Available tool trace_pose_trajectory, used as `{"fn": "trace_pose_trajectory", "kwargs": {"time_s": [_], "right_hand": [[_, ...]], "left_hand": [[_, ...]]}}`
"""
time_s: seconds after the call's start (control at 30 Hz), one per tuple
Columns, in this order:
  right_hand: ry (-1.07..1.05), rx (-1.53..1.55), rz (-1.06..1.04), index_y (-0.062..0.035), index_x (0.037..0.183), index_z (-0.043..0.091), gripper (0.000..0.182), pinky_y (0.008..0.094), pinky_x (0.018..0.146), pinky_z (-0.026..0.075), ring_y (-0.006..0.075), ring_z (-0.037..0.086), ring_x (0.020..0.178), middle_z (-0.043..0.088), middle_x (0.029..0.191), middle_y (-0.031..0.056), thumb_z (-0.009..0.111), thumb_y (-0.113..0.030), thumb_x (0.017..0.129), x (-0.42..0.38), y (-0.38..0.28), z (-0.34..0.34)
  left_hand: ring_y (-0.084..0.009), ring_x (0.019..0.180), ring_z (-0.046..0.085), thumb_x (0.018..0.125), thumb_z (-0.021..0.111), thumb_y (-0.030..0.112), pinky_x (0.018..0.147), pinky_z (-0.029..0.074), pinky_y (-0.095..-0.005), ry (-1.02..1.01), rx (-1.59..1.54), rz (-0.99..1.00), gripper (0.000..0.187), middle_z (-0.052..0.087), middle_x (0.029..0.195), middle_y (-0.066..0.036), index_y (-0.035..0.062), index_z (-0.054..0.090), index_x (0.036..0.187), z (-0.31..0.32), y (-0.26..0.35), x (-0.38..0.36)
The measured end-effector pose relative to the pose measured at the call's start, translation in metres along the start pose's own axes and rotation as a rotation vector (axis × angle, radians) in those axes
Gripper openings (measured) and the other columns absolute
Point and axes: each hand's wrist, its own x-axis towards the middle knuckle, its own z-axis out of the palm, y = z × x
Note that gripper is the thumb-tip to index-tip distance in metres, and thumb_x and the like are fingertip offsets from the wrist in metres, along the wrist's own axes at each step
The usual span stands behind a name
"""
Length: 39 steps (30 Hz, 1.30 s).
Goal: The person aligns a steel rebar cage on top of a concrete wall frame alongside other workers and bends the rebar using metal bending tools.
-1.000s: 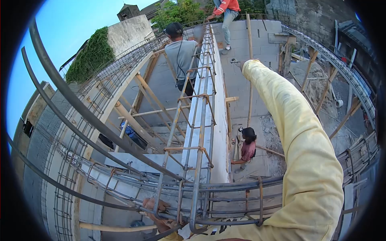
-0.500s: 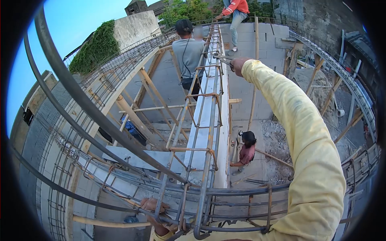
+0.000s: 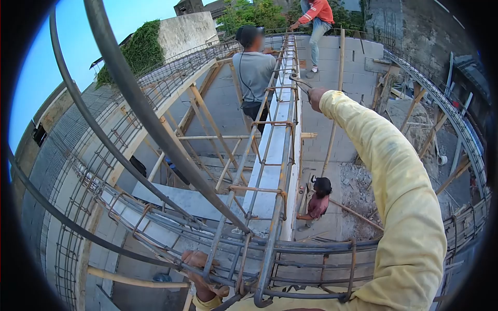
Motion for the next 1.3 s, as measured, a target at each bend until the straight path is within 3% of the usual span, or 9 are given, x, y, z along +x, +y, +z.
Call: {"fn": "trace_pose_trajectory", "kwargs": {"time_s": [0.4, 1.3], "right_hand": [[0.018, 0.02, 0.01, -0.003, 0.103, 0.066, 0.027, 0.0442, 0.083, 0.053, 0.0381, 0.066, 0.099, 0.069, 0.101, 0.0214, 0.06, -0.003, 0.077, -0.01, -0.006, -0.006], [-0.016, -0.103, -0.013, -0.0019, 0.1, 0.069, 0.026, 0.0425, 0.078, 0.055, 0.0366, 0.068, 0.097, 0.07, 0.098, 0.0206, 0.061, 0.001, 0.074, -0.012, -0.012, -0.011]], "left_hand": [[-0.0244, 0.059, 0.049, 0.08, 0.031, 0.083, 0.067, 0.037, -0.0389, -0.017, 0.002, 0.015, 0.074, 0.051, 0.064, -0.005, 0.0113, 0.046, 0.074, 0.0, 0.012, 0.018], [-0.0239, 0.061, 0.049, 0.081, 0.031, 0.083, 0.067, 0.038, -0.0391, -0.017, -0.003, -0.023, 0.074, 0.051, 0.068, -0.005, 0.0103, 0.047, 0.077, -0.003, -0.004, -0.008]]}}
